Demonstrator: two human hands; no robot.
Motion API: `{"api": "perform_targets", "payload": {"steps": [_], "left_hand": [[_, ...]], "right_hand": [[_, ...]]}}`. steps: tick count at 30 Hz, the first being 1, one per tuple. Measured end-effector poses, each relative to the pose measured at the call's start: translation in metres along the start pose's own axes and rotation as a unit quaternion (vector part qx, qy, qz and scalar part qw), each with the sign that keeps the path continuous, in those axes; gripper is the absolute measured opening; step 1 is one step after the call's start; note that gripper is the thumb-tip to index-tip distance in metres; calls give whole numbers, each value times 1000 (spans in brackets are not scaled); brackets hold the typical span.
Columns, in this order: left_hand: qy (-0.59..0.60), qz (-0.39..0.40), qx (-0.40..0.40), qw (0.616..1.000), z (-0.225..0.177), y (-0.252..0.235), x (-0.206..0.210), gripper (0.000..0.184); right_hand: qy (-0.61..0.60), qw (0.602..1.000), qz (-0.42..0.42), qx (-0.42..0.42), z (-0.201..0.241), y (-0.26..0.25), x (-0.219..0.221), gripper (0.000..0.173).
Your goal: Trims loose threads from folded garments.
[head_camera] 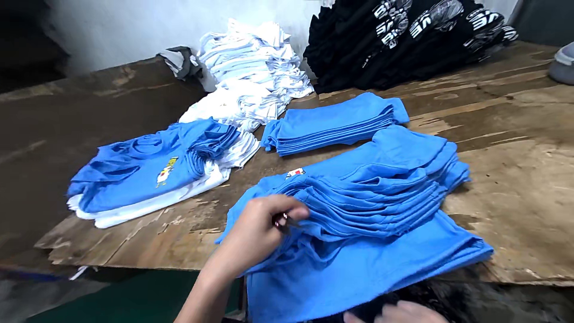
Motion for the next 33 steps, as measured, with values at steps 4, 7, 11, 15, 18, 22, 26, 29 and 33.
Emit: {"api": "perform_targets", "payload": {"steps": [4, 7, 11, 15, 18, 22, 26, 29, 33], "left_hand": [[-113, -80, -30, 990, -6, -52, 6, 28], [-101, 2, -74, 992, 25, -84, 45, 40], [-53, 83, -73, 992, 17, -63, 71, 31], [-174, -89, 93, 976, -43, 11, 66, 45], [-197, -168, 153, 954, -32, 56, 62, 39], [-250, -149, 154, 944, -30, 84, 51, 32], [-276, -72, 172, 943, -56, 89, 53, 34], [-269, -9, 179, 946, -69, 84, 54, 35], [-237, 34, 160, 958, -80, 68, 41, 28]], "right_hand": [[154, 981, -99, 55, -27, -15, -26, 58], [158, 970, -177, 60, -40, -1, -40, 26], [191, 910, -230, 288, -81, 50, -71, 56], [203, 905, -262, 268, -106, 58, -56, 50], [215, 910, -268, 234, -104, 40, -50, 50], [94, 926, -267, 249, -109, 22, -67, 47], [161, 910, -337, 178, -65, -15, -112, 40], [152, 933, -304, 120, -65, -52, -84, 24], [82, 931, -350, 58, -75, -47, -70, 20]]}}
Point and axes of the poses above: each hand's wrist, its own y-axis away from the middle knuckle, its own x-axis out of the palm, z = x × y, the point moved 8 cm from there along -y, towards the middle knuckle, and after that the axes turned 6 degrees about -x, right-handed, at the moved point
